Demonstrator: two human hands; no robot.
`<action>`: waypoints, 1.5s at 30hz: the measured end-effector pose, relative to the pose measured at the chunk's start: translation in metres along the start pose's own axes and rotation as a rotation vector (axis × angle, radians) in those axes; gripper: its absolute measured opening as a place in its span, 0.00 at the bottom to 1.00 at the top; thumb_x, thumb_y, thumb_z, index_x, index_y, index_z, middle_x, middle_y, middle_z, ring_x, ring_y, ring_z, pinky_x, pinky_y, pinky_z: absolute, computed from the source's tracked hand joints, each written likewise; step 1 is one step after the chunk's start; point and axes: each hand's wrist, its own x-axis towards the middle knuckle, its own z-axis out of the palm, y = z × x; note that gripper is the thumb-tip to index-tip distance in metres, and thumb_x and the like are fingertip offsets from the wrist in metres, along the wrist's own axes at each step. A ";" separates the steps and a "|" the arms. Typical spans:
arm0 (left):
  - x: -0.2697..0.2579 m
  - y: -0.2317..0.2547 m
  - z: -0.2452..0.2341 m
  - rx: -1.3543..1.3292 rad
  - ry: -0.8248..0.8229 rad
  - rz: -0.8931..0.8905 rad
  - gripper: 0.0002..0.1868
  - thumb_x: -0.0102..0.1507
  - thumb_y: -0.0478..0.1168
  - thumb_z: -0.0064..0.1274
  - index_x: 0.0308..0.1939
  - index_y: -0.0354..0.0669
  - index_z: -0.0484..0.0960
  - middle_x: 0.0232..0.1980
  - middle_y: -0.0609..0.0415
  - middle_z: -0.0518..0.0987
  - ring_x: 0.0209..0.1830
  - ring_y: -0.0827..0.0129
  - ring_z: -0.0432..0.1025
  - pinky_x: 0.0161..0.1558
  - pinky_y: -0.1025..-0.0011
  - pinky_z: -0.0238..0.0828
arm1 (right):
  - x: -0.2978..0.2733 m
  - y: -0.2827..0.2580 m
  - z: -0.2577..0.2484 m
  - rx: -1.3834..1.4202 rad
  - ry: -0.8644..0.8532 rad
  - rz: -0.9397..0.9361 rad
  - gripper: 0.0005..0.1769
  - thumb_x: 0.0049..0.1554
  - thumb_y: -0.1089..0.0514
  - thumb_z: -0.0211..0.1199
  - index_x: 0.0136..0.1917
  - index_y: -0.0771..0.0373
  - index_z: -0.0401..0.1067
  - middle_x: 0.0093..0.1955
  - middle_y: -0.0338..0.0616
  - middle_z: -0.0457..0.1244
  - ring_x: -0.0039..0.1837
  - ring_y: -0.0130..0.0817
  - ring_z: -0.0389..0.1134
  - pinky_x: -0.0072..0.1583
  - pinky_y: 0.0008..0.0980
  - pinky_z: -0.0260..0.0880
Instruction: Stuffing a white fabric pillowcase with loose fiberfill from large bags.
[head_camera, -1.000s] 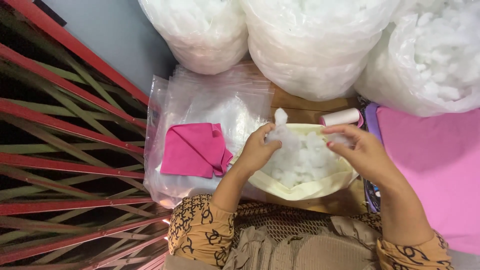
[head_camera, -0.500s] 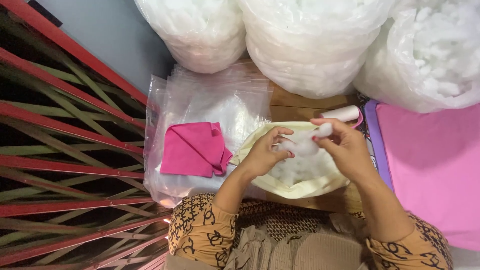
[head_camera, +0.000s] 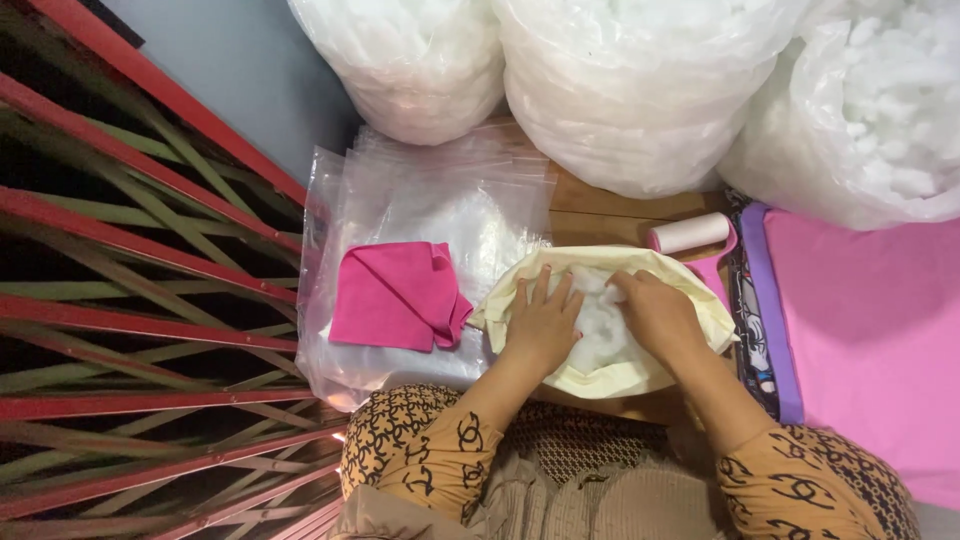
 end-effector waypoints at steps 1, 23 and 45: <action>0.000 -0.002 -0.005 -0.038 0.026 0.005 0.34 0.65 0.54 0.47 0.73 0.46 0.64 0.81 0.45 0.52 0.82 0.42 0.35 0.72 0.36 0.33 | 0.004 0.001 -0.002 0.040 0.027 0.020 0.18 0.52 0.60 0.61 0.57 0.53 0.74 0.48 0.44 0.69 0.47 0.48 0.71 0.50 0.44 0.70; -0.022 0.011 -0.084 -1.557 0.105 -0.014 0.10 0.67 0.40 0.52 0.38 0.38 0.83 0.36 0.55 0.85 0.28 0.81 0.64 0.33 0.84 0.60 | -0.017 0.025 -0.089 1.378 0.191 0.317 0.12 0.61 0.63 0.62 0.58 0.60 0.71 0.45 0.42 0.63 0.49 0.28 0.68 0.49 0.25 0.71; -0.009 -0.002 -0.075 -1.862 0.138 -0.086 0.09 0.58 0.30 0.62 0.39 0.32 0.80 0.32 0.48 0.81 0.31 0.70 0.81 0.33 0.84 0.79 | -0.019 0.004 -0.083 1.149 0.060 0.216 0.14 0.49 0.71 0.71 0.50 0.65 0.79 0.42 0.46 0.68 0.44 0.29 0.68 0.49 0.32 0.75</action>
